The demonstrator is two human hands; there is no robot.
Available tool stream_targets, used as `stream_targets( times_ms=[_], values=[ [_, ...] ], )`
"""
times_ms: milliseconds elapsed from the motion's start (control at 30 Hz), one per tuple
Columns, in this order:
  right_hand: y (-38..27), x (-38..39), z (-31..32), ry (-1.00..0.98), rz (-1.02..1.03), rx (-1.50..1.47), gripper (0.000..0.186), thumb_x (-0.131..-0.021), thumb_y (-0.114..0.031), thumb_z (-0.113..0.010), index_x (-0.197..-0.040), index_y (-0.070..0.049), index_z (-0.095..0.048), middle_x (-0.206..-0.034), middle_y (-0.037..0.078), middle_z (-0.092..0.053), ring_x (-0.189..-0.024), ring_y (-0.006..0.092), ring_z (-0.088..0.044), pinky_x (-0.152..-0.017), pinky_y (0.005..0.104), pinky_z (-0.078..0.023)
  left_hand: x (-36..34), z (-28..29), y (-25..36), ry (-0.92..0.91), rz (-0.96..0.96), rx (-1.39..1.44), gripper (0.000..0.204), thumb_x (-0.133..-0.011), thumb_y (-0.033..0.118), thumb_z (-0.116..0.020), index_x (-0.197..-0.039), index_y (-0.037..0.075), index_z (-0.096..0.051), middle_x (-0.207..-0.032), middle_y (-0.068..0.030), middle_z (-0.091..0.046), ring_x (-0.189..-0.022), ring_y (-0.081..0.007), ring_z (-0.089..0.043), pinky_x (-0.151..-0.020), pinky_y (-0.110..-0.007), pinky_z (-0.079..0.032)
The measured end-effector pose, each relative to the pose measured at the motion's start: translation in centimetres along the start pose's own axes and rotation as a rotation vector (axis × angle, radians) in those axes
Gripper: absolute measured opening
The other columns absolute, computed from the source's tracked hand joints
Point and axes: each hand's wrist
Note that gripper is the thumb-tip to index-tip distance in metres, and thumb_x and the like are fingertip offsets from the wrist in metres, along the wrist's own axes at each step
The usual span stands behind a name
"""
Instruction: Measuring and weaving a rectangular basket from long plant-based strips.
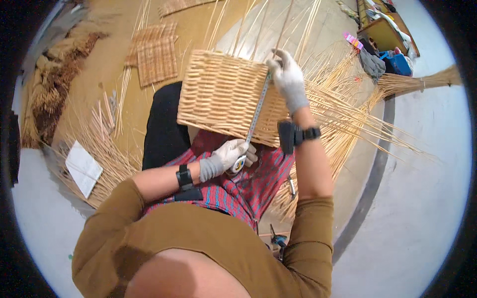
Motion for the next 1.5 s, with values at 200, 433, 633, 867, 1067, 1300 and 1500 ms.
stream_targets(
  times_ms=[200, 433, 633, 867, 1067, 1300, 1500],
  values=[
    [4.8, 17.4, -0.6, 0.066, 0.026, 0.137, 0.034, -0.099, -0.022, -0.056, -0.123, 0.001, -0.063, -0.111, 0.019, -0.069, -0.103, 0.0273, -0.067, -0.091, 0.0356, -0.051, 0.1, -2.1, 3.9, -0.062, -0.154, -0.221, 0.037, -0.107, 0.031, -0.046, -0.116, -0.002, -0.059, -0.097, -0.0110, -0.069, -0.085, -0.0163, -0.065, -0.081, -0.034, -0.055],
    [5.8, 25.9, 0.2, 0.583, -0.250, -0.579, 0.032, -0.104, -0.029, -0.054, -0.108, -0.001, -0.069, -0.097, 0.004, -0.069, -0.087, 0.0110, -0.062, -0.080, 0.0266, -0.050, -5.0, -6.5, 10.8, -0.060, -0.792, -1.281, 0.027, -0.093, 0.029, -0.064, -0.108, 0.007, -0.067, -0.100, -0.0153, -0.069, -0.095, -0.0354, -0.066, -0.085, -0.042, -0.052],
    [10.4, 27.9, -0.8, 0.999, -0.294, -0.649, 0.034, -0.105, -0.032, -0.052, -0.106, -0.002, -0.067, -0.092, 0.004, -0.066, -0.080, 0.0122, -0.061, -0.070, 0.0242, -0.052, -13.6, -8.8, 18.7, 0.252, -0.702, -1.882, 0.057, -0.089, 0.043, -0.067, -0.130, 0.005, -0.057, -0.128, -0.0183, -0.060, -0.124, -0.0336, -0.054, -0.108, -0.046, -0.037],
    [13.6, 26.9, -0.5, 1.053, -0.349, -1.317, 0.029, -0.104, -0.031, -0.051, -0.108, -0.005, -0.064, -0.098, 0.010, -0.068, -0.090, 0.0236, -0.068, -0.078, 0.0363, -0.059, -13.1, -3.8, 23.6, 0.180, -0.608, -1.570, 0.063, -0.093, 0.056, -0.057, -0.118, -0.001, -0.063, -0.110, -0.0246, -0.068, -0.105, -0.0403, -0.064, -0.091, -0.043, -0.050],
    [10.2, 17.1, 7.6, 0.447, -0.113, -1.435, 0.037, -0.104, -0.032, -0.051, -0.116, 0.001, -0.061, -0.091, 0.005, -0.067, -0.079, 0.0150, -0.066, -0.068, 0.0286, -0.056, -4.0, -3.1, 28.2, 0.241, -0.912, -0.675, 0.047, -0.105, 0.046, -0.045, -0.106, 0.003, -0.063, -0.092, -0.0086, -0.065, -0.081, -0.0197, -0.062, -0.071, -0.033, -0.052],
    [1.5, 7.9, 13.4, -0.073, 0.053, -1.021, 0.038, -0.101, -0.035, -0.056, -0.113, 0.000, -0.066, -0.091, 0.000, -0.067, -0.087, 0.0097, -0.065, -0.073, 0.0225, -0.051, -5.2, 0.3, 30.2, -0.191, -0.978, -0.071, 0.052, -0.103, 0.042, -0.053, -0.139, 0.006, -0.046, -0.117, -0.0048, -0.058, -0.091, -0.0135, -0.061, -0.081, -0.028, -0.056],
    [5.9, 5.6, 10.5, 0.354, -0.030, -1.082, 0.034, -0.101, -0.037, -0.057, -0.090, -0.007, -0.068, -0.084, 0.003, -0.069, -0.085, 0.0173, -0.068, -0.076, 0.0275, -0.052, -10.4, 1.2, 30.2, 0.088, -0.573, -0.141, 0.049, -0.104, 0.045, -0.045, -0.124, 0.004, -0.062, -0.104, -0.0094, -0.067, -0.084, -0.0166, -0.067, -0.072, -0.025, -0.061]
  ],
)
Point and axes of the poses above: each hand's wrist, its own x-axis away from the middle knuckle, its own z-axis out of the back of the hand, y = z × x
